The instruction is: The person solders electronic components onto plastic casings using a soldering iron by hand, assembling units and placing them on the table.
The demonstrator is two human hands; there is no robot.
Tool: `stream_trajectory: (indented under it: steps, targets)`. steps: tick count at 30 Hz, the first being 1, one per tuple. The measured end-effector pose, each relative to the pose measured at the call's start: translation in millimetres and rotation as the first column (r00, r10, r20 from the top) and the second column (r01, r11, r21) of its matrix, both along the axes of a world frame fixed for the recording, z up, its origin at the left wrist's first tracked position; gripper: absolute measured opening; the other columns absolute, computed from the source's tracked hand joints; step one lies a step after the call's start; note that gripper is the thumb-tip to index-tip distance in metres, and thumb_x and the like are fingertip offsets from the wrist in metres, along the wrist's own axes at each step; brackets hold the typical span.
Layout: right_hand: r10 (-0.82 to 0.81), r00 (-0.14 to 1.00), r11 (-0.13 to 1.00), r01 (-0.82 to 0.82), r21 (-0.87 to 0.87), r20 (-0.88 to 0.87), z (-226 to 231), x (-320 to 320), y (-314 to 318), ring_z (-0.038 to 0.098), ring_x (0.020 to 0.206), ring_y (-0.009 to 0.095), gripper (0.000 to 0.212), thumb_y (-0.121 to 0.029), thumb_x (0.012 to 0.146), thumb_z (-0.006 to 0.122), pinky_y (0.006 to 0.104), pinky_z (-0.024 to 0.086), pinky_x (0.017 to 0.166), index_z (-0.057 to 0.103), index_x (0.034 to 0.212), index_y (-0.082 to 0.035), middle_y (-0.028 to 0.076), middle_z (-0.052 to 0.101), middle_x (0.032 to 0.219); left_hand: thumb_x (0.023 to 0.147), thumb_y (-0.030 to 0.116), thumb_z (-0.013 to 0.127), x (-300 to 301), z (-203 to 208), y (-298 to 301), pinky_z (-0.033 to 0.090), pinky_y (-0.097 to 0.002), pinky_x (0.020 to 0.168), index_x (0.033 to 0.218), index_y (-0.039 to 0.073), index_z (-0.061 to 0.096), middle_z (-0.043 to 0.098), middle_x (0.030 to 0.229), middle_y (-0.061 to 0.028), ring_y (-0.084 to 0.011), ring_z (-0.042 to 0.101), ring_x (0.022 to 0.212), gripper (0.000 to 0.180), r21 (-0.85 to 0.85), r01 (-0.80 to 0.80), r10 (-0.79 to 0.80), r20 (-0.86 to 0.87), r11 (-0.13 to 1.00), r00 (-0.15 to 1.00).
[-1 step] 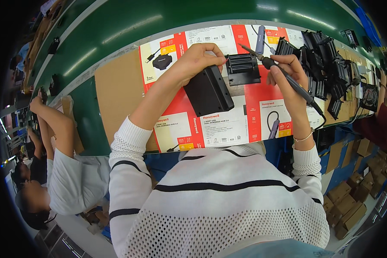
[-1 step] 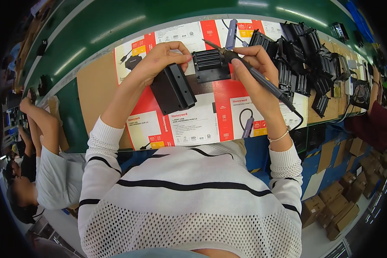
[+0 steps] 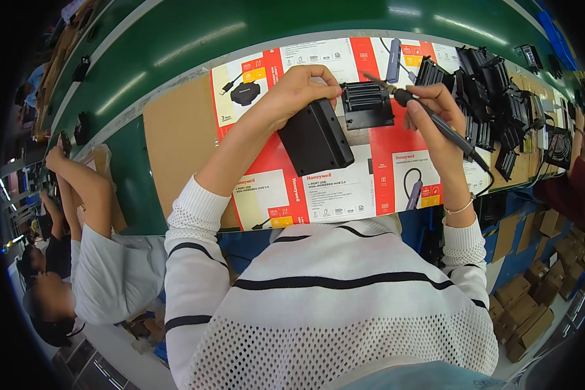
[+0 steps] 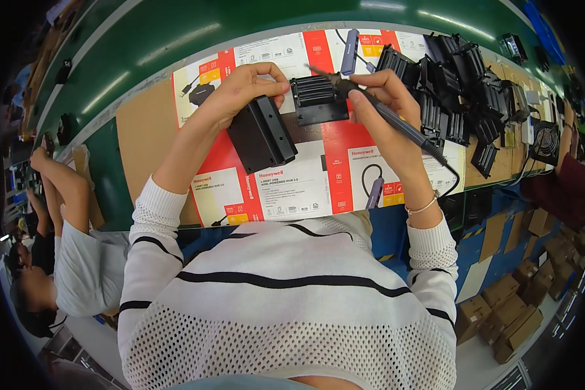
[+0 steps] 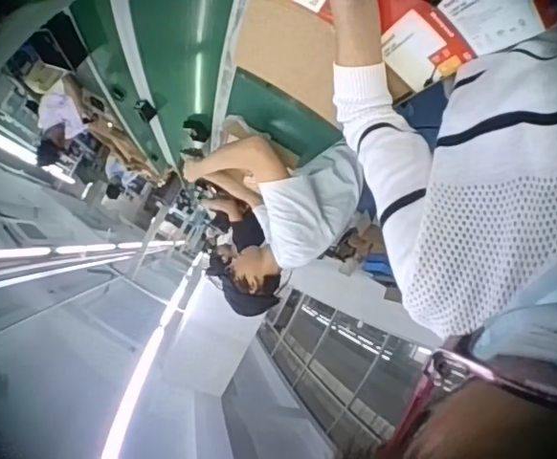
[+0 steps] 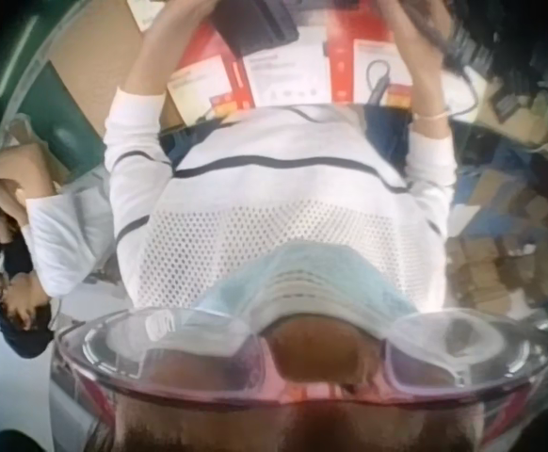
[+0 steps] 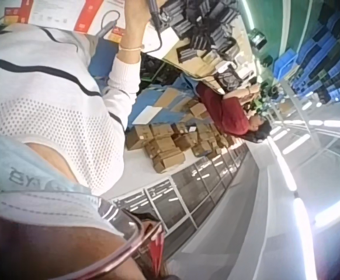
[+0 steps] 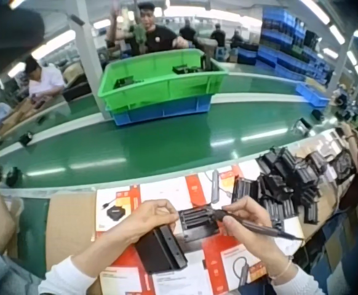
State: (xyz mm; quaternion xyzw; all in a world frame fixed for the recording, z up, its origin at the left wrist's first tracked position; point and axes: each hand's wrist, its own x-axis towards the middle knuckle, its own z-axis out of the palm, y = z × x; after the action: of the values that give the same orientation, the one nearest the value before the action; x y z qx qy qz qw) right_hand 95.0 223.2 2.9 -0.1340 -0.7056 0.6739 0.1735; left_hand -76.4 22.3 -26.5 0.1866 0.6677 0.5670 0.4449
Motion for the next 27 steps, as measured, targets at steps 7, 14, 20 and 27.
stream_trajectory:
  steps: [7,14,20,27]
  targets:
    - [0.086,0.994,0.994,-0.090,0.066,0.067,-2.3,-1.4,-0.1,0.051,0.057,0.004,0.011,-0.003,0.088,0.065,0.0157,0.036,0.056,0.068,0.098,0.000,0.003,0.066,0.071,0.083,0.021,0.075,-2.6,-1.5,2.9,0.048,-0.0194,0.058,0.090,0.006,0.065,0.068,0.071,-0.0057,-0.0099,0.061,0.060,0.019,-0.028,-0.015,0.016,0.043,0.999,0.999]
    - [0.071,0.993,0.986,-0.085,0.141,0.099,2.2,-9.6,-5.5,0.045,0.054,0.003,0.009,-0.006,0.088,0.065,0.0166,0.029,0.054,0.068,0.094,0.000,0.001,0.064,0.065,0.083,0.018,0.074,-3.9,-5.9,4.3,0.048,-0.0176,0.057,0.091,0.005,0.066,0.068,0.072,-0.0065,-0.0100,0.061,0.060,0.018,-0.049,-0.033,0.035,0.054,0.998,0.998]
    - [0.066,0.995,0.987,-0.077,0.142,0.079,2.4,-12.4,-6.9,0.043,0.053,0.003,0.009,-0.007,0.088,0.066,0.0167,0.029,0.054,0.068,0.093,0.000,0.000,0.063,0.063,0.083,0.018,0.074,-4.7,-7.5,5.1,0.048,-0.0176,0.056,0.092,0.004,0.066,0.068,0.072,-0.0067,-0.0100,0.062,0.060,0.018,-0.056,-0.038,0.042,0.058,0.998,0.997]
    - [0.073,0.990,0.981,-0.092,0.169,0.117,4.5,-15.7,-5.1,0.045,0.054,0.003,0.007,-0.008,0.088,0.067,0.0163,0.030,0.055,0.067,0.092,-0.002,0.000,0.065,0.065,0.082,0.017,0.075,-5.4,-7.2,5.7,0.048,-0.0175,0.055,0.092,0.004,0.067,0.068,0.072,-0.0069,-0.0098,0.062,0.059,0.019,-0.066,-0.035,0.038,0.044,0.997,0.998]
